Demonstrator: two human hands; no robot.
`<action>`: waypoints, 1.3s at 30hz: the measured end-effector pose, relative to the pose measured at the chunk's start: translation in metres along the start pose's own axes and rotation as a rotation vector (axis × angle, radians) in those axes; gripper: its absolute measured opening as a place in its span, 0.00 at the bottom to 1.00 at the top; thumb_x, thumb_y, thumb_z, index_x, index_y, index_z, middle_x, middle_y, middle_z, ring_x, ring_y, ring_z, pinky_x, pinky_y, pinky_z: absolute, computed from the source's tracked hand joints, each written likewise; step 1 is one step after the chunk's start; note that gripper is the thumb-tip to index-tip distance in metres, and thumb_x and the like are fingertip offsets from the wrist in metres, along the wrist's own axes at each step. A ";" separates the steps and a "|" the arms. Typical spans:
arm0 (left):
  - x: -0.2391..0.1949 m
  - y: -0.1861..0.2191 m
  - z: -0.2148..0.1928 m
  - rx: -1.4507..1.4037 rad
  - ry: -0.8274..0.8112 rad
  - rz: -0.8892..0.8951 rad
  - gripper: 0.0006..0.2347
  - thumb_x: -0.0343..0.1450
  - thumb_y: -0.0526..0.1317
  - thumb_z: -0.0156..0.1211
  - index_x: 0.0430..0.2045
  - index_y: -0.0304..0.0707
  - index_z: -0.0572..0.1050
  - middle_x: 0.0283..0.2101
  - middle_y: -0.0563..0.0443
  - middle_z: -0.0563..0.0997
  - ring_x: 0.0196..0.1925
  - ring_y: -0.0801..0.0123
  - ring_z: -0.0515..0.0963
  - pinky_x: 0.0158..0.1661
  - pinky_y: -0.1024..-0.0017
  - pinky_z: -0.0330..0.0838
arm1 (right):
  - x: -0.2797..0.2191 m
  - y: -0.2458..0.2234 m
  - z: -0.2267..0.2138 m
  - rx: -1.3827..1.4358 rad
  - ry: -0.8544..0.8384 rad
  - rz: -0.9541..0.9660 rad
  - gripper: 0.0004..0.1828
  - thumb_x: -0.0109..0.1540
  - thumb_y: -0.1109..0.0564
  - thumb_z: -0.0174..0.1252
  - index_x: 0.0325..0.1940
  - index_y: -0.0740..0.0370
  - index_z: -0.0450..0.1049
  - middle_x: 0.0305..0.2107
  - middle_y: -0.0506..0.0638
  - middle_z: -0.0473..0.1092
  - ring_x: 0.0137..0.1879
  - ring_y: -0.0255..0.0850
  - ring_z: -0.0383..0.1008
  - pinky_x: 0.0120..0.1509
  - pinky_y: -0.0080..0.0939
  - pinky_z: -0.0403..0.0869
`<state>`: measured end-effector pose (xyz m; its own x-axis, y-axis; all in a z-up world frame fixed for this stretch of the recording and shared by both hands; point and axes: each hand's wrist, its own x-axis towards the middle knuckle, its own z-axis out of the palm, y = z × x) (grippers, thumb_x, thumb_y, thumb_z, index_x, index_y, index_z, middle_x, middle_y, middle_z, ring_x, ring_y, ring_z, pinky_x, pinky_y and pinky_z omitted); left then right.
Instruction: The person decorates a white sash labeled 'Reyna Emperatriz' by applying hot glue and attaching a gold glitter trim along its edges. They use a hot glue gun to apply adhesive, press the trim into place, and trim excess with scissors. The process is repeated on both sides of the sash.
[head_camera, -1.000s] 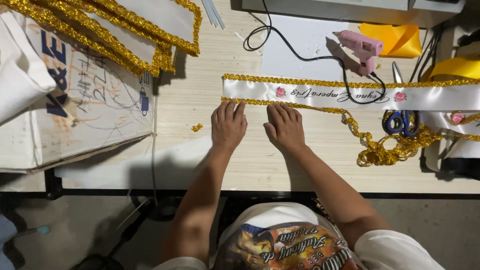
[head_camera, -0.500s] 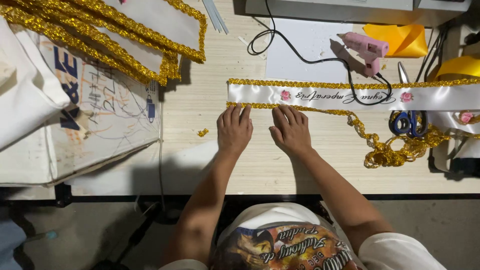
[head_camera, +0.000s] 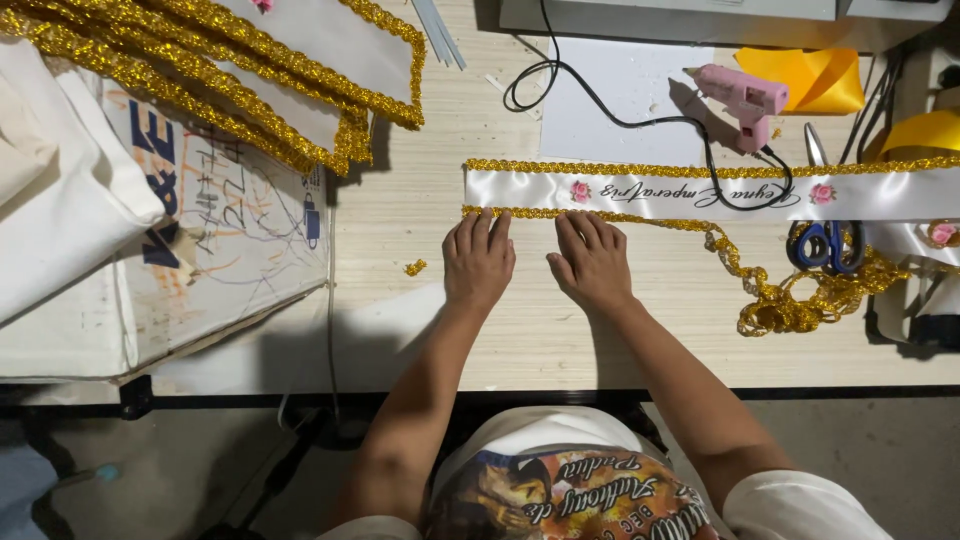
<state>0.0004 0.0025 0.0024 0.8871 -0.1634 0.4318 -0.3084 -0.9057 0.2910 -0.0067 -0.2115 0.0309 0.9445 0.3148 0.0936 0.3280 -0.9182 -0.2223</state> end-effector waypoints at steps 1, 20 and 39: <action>0.000 0.000 0.000 0.001 0.000 0.001 0.19 0.72 0.43 0.63 0.59 0.44 0.74 0.59 0.44 0.75 0.62 0.54 0.72 0.62 0.53 0.66 | 0.000 0.000 0.001 0.001 0.000 0.000 0.33 0.67 0.43 0.55 0.72 0.62 0.65 0.66 0.55 0.64 0.73 0.50 0.59 0.75 0.55 0.55; -0.002 -0.001 0.002 0.028 -0.029 0.000 0.19 0.74 0.43 0.61 0.61 0.46 0.73 0.59 0.45 0.75 0.64 0.55 0.71 0.63 0.54 0.65 | 0.003 0.002 0.009 -0.047 -0.028 0.042 0.34 0.69 0.38 0.51 0.74 0.57 0.64 0.64 0.54 0.64 0.72 0.51 0.57 0.75 0.56 0.52; -0.001 0.000 0.003 0.018 -0.016 0.000 0.20 0.73 0.44 0.62 0.61 0.48 0.73 0.60 0.46 0.74 0.63 0.54 0.70 0.62 0.52 0.65 | 0.004 0.003 0.008 -0.064 0.017 0.000 0.30 0.69 0.38 0.51 0.73 0.49 0.66 0.62 0.51 0.65 0.71 0.49 0.58 0.75 0.56 0.54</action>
<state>0.0008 0.0014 -0.0004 0.8925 -0.1692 0.4182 -0.3022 -0.9125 0.2757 -0.0018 -0.2112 0.0229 0.9439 0.3113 0.1106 0.3260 -0.9317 -0.1600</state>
